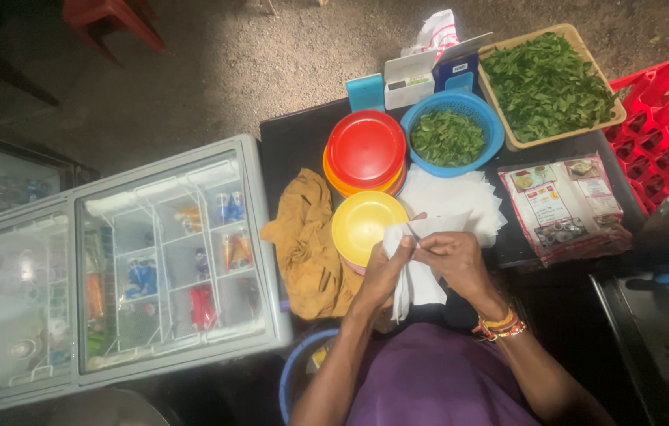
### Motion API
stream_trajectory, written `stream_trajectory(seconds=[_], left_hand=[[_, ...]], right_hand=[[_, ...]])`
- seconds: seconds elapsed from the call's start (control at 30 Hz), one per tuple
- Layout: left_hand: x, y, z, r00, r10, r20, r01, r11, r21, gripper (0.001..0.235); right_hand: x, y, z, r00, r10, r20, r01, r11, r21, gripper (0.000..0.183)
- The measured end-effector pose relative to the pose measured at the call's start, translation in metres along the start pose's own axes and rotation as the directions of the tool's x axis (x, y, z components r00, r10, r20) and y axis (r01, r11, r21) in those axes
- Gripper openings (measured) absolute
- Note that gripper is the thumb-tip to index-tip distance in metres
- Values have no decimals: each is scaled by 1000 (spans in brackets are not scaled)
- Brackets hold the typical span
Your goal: The person folds and separates thin white paper sheets on a counter next to bowls of chopped greens and colored plates. They handle the sheets one by one, folding and stacking them on the work surface.
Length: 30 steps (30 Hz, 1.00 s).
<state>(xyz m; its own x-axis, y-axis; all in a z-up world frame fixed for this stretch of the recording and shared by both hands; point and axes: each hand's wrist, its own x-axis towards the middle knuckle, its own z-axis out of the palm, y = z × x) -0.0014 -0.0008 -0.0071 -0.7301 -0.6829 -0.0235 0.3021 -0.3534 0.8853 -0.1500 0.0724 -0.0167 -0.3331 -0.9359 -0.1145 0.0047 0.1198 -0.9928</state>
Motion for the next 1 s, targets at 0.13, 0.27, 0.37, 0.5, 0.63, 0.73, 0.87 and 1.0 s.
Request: stream_trajectory(seconds=[0.13,0.27,0.37,0.5,0.63,0.73,0.87,1.0], left_hand=[[1,4,2,994,-103,-43,99,991,-90,56],[1,8,5,992,-108,-65,103,992,-75,57],[0,4,1,991,-121,-56,116,990,-84,58],[0,-11,-9,987,-134,-91,132,991,-28,58],[4,-15,-16,959,-168,-229,151,985,-88,53],[-1,-2,-20,980,-146,-133,136,988,-78,57],[-2,-1,-17,985,-137,-104,133,990,-46,59],[-2,-6,-13,981,-131,-144,127,991,-36,58]], right_hand=[[2,1,2,998,54,-34,-56,995,-78,12],[2,5,2,998,67,8,-67,996,54,11],[0,11,4,999,-53,4,53,995,83,12],[-5,17,5,992,-1,-123,11,997,78,15],[-5,21,-11,978,-10,-207,32,994,104,16],[-7,27,-22,988,8,-153,23,979,204,16],[-2,25,-15,997,71,-35,-61,974,219,19],[-7,-1,-3,998,36,45,-40,995,86,20]])
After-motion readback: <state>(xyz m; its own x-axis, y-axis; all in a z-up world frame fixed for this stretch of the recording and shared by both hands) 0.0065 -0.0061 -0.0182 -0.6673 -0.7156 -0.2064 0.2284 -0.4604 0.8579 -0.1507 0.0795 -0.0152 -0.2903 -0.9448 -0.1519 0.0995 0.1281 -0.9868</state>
